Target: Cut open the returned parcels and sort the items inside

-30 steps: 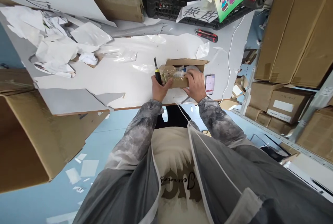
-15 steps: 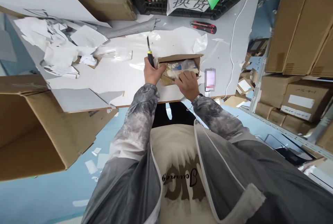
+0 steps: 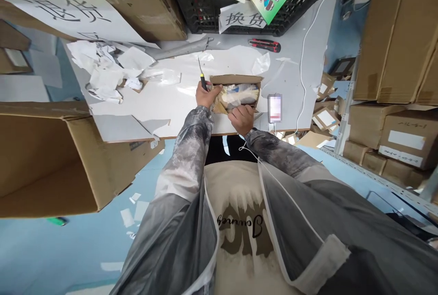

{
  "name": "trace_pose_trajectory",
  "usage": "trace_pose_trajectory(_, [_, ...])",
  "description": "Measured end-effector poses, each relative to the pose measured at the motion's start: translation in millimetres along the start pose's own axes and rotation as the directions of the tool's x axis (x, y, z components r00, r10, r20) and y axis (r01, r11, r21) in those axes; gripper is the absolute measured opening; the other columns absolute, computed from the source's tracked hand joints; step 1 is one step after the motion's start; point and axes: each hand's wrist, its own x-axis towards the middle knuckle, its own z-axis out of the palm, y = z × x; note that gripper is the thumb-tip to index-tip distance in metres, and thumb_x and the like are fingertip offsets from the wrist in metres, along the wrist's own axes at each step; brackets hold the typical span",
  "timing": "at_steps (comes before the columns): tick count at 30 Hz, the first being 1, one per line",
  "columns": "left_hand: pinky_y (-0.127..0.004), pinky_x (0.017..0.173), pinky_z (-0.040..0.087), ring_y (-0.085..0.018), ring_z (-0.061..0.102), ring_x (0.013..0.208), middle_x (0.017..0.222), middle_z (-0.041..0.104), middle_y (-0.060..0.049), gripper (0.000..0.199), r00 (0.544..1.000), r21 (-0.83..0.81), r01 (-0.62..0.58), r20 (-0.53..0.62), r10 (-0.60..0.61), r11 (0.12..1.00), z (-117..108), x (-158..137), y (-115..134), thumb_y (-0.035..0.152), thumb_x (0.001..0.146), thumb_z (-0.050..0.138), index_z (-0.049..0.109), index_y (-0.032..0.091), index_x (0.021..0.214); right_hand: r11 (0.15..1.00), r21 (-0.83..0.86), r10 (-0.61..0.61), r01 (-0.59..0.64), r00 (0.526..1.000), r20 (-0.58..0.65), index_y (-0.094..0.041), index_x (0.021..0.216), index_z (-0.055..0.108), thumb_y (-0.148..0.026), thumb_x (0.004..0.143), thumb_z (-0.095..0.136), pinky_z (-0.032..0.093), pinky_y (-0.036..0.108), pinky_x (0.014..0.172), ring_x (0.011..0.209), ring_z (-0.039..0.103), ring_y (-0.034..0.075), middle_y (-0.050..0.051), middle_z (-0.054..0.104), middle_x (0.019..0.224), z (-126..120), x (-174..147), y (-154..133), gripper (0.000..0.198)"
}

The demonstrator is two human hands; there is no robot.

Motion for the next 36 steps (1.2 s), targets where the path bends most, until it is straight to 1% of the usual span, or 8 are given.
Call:
trace_pose_trajectory(3, [-0.034, 0.079, 0.058, -0.022, 0.064, 0.086, 0.089, 0.059, 0.003, 0.063, 0.996, -0.022, 0.090, -0.027, -0.091, 0.996, 3, 5, -4, 0.052, 0.074, 0.110, 0.067, 0.029, 0.114, 0.999, -0.046, 0.019, -0.018, 1.000, 0.022, -0.028, 0.113, 0.088, -0.024, 0.124, 0.063, 0.051, 0.056, 0.112, 0.124, 0.070, 0.038, 0.016, 0.083, 0.118, -16, 1, -11, 0.027])
trace_pose_trajectory(6, [-0.034, 0.079, 0.055, -0.021, 0.061, 0.082, 0.085, 0.056, 0.005, 0.061, 0.989, 0.000, 0.148, -0.005, -0.148, 0.989, 3, 13, -7, 0.044, 0.071, 0.110, 0.064, 0.028, 0.108, 0.996, -0.085, 0.039, -0.031, 0.995, 0.092, -0.019, 0.127, 0.087, -0.033, 0.122, 0.075, 0.055, 0.054, 0.111, 0.133, 0.072, 0.042, 0.023, 0.084, 0.135, -40, 13, -25, 0.019])
trace_pose_trajectory(9, [-0.037, 0.084, 0.055, -0.022, 0.063, 0.085, 0.087, 0.060, 0.003, 0.058, 0.988, 0.059, 0.152, 0.004, -0.152, 0.987, 3, 17, -5, 0.038, 0.071, 0.109, 0.063, 0.029, 0.104, 0.995, -0.058, 0.090, -0.081, 0.983, 0.160, -0.015, 0.137, 0.083, -0.046, 0.117, 0.088, 0.059, 0.047, 0.102, 0.129, 0.077, 0.042, 0.026, 0.085, 0.138, -56, 39, -41, 0.037])
trace_pose_trajectory(14, [-0.039, 0.089, 0.057, -0.025, 0.066, 0.090, 0.089, 0.062, 0.002, 0.054, 0.980, 0.070, 0.199, 0.010, -0.200, 0.977, 3, 13, -3, 0.037, 0.075, 0.107, 0.063, 0.029, 0.104, 0.989, -0.007, 0.148, -0.150, 0.968, 0.200, -0.010, 0.160, 0.071, -0.031, 0.110, 0.091, 0.060, 0.045, 0.100, 0.120, 0.085, 0.042, 0.026, 0.090, 0.133, -51, 84, -61, 0.057])
trace_pose_trajectory(21, [-0.041, 0.092, 0.058, -0.027, 0.068, 0.092, 0.088, 0.062, 0.000, 0.053, 0.985, -0.012, 0.170, -0.014, -0.170, 0.985, 8, 11, -8, 0.040, 0.074, 0.109, 0.067, 0.027, 0.105, 0.999, -0.023, 0.037, -0.034, 0.986, 0.165, -0.019, 0.134, 0.082, -0.024, 0.110, 0.077, 0.059, 0.047, 0.108, 0.126, 0.079, 0.041, 0.021, 0.087, 0.133, -38, 77, -53, 0.025])
trace_pose_trajectory(27, [-0.041, 0.091, 0.057, -0.027, 0.069, 0.092, 0.088, 0.066, 0.000, 0.053, 0.981, 0.002, 0.194, 0.004, -0.194, 0.981, 9, 11, -4, 0.042, 0.072, 0.108, 0.066, 0.028, 0.101, 0.992, -0.078, -0.088, 0.100, 0.986, 0.145, -0.017, 0.130, 0.085, -0.016, 0.116, 0.064, 0.055, 0.047, 0.106, 0.129, 0.074, 0.039, 0.022, 0.086, 0.133, -37, 65, -52, 0.025])
trace_pose_trajectory(32, [-0.041, 0.086, 0.057, -0.029, 0.070, 0.092, 0.092, 0.070, -0.002, 0.053, 0.975, -0.037, 0.221, 0.005, -0.221, 0.975, 4, 18, -3, 0.045, 0.073, 0.108, 0.064, 0.029, 0.098, 0.917, 0.001, -0.371, 0.400, 0.849, 0.376, -0.025, 0.101, 0.083, -0.011, 0.117, 0.067, 0.052, 0.042, 0.103, 0.120, 0.069, 0.028, 0.010, 0.085, 0.113, -20, 26, -61, 0.027])
trace_pose_trajectory(36, [-0.041, 0.086, 0.058, -0.029, 0.069, 0.090, 0.090, 0.070, -0.002, 0.055, 0.981, 0.001, 0.187, 0.055, -0.186, 0.982, 3, 16, -3, 0.042, 0.072, 0.109, 0.066, 0.029, 0.102, 0.940, -0.088, -0.287, 0.329, 0.905, 0.315, -0.024, 0.108, 0.085, -0.011, 0.121, 0.058, 0.049, 0.048, 0.101, 0.121, 0.066, 0.033, 0.014, 0.084, 0.123, -6, 0, -55, 0.033])
